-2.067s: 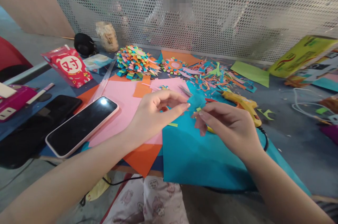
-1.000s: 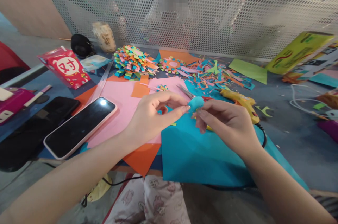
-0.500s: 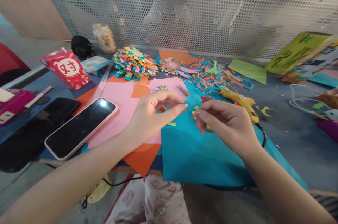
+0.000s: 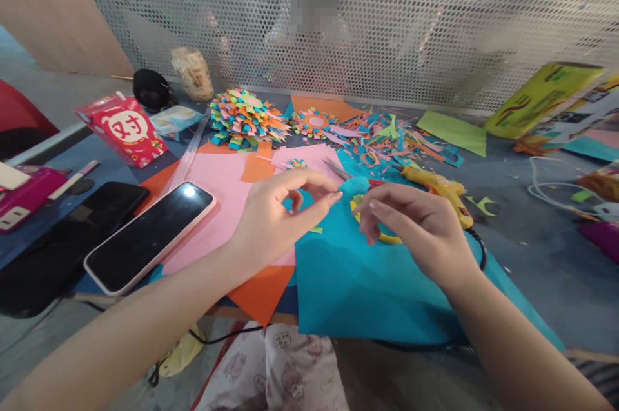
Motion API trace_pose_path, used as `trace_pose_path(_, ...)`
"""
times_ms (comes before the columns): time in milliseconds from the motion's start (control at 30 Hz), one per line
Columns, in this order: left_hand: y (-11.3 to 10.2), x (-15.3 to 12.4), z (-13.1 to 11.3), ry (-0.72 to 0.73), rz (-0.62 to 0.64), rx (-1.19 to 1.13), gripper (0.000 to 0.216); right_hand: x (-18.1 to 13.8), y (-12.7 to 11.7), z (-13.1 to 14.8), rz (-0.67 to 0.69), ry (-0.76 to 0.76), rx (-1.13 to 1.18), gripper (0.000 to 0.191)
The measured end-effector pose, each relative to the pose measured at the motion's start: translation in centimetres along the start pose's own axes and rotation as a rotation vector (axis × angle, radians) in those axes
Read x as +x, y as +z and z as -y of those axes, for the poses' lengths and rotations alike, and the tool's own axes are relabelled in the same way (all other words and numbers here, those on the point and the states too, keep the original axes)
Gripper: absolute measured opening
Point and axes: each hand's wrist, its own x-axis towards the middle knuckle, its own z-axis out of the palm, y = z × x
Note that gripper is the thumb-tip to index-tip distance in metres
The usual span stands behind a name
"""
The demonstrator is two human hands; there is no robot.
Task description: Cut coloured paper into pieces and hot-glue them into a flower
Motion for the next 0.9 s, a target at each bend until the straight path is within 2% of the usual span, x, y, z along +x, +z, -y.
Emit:
trace_pose_path(67, -0.4, 0.1, -0.3, 0.232, -0.029, 0.211, 0.009, -0.1, -0.3, 0.0, 0.010, 0.010, 0.050, 0.033)
trace_pose_path(133, -0.8, 0.2, -0.8, 0.390, 0.043, 0.378, 0.012, -0.1, -0.5, 0.1, 0.053, 0.024, 0.083, 0.039)
trace_pose_path(267, -0.9, 0.2, -1.8, 0.416, 0.243, 0.536, 0.018, -0.3, -0.2, 0.6, 0.149, 0.057, 0.097, 0.043)
trace_pose_path(367, -0.7, 0.0, -1.7, 0.442, 0.294, 0.567, 0.018, -0.5, 0.1, 0.6, 0.137, 0.042, 0.076, 0.044)
trace_pose_path(433, -0.7, -0.1, -1.2, 0.518, 0.214, 0.567, 0.013, -0.6, 0.1, 0.3, 0.100, 0.009, 0.043, 0.042)
trace_pose_path(533, -0.5, -0.3, -0.2, 0.620, -0.045, 0.504, 0.015, -0.8, -0.2, -0.3, 0.030, -0.085, -0.093, 0.031)
trace_pose_path(600, -0.4, -0.2, 0.2, 0.545, -0.143, 0.425, 0.022, -0.8, -0.4, -0.6, 0.013, -0.176, -0.212, 0.023)
trace_pose_path(733, -0.4, 0.0, 0.2, 0.262, -0.076, 0.207, 0.014, -0.8, -0.6, -0.8, 0.043, -0.315, -0.349, 0.021)
trace_pose_path(800, -0.4, 0.1, 0.0, 0.216, -0.034, 0.120, 0.010, -0.8, -0.6, -0.8, 0.049, -0.340, -0.370, 0.021)
trace_pose_path(900, -0.5, 0.1, -0.1, 0.239, 0.003, 0.081, 0.006, -0.8, -0.6, -0.7, 0.044, -0.360, -0.384, 0.023)
